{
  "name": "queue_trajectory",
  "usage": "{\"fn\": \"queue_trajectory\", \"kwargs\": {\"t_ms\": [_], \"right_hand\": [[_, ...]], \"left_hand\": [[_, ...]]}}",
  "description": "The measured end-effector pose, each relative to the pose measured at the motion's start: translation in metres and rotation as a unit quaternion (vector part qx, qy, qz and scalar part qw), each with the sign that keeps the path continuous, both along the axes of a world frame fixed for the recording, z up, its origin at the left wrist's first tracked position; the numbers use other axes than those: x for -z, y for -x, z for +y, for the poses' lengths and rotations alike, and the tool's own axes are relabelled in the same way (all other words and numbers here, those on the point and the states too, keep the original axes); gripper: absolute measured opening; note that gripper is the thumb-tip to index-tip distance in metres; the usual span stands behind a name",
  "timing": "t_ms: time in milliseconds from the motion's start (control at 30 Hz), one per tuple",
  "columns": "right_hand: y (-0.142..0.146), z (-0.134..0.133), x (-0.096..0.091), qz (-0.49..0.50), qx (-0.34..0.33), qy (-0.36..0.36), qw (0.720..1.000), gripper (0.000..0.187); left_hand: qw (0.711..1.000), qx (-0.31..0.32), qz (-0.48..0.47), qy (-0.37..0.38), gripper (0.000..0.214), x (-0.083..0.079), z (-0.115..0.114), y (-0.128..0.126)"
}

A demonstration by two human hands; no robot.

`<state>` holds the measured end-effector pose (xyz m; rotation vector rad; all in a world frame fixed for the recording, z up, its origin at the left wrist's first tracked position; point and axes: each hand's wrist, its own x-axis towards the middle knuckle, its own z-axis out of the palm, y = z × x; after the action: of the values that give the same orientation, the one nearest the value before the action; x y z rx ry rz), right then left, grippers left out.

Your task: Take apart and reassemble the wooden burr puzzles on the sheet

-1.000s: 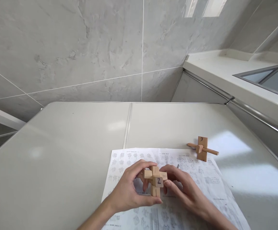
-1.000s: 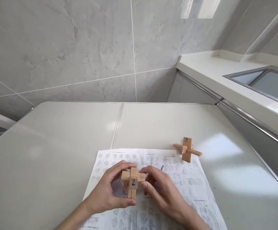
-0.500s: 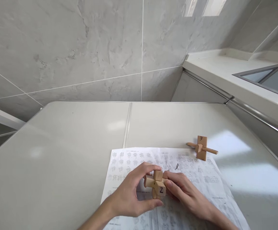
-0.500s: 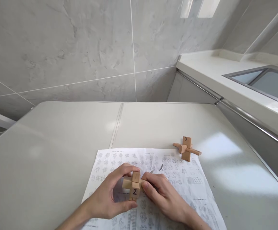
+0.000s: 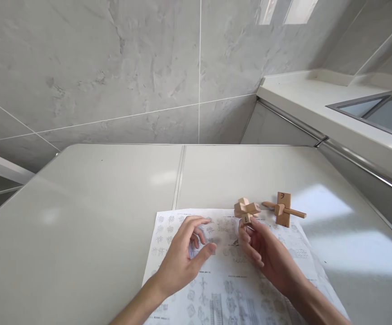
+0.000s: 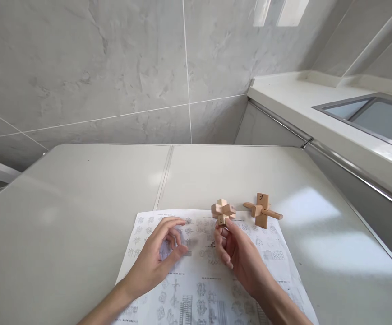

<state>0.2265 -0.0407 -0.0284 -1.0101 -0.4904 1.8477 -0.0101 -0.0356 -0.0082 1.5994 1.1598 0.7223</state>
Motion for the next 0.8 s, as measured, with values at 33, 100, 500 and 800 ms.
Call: {"fn": "queue_trajectory", "kwargs": {"t_ms": [33,100,500,800], "right_hand": [[-0.003,0.003,0.001,0.013,0.024,0.008,1.0,0.035],[-0.007,0.006,0.005,0.029,0.06,0.016,0.998,0.03],[-0.02,0.009,0.012,0.015,0.156,-0.011,0.988,0.031],[-0.001,-0.006,-0.019,-0.185,0.06,-0.103,0.975,0.037]], "left_hand": [[1.0,0.004,0.003,0.0,0.038,0.0,0.0,0.0],[1.0,0.01,0.006,-0.003,0.035,0.001,0.0,0.0],[1.0,0.015,0.007,-0.018,0.028,0.003,0.0,0.0],[0.999,0.02,0.008,-0.03,0.03,0.002,0.001,0.0]]}}
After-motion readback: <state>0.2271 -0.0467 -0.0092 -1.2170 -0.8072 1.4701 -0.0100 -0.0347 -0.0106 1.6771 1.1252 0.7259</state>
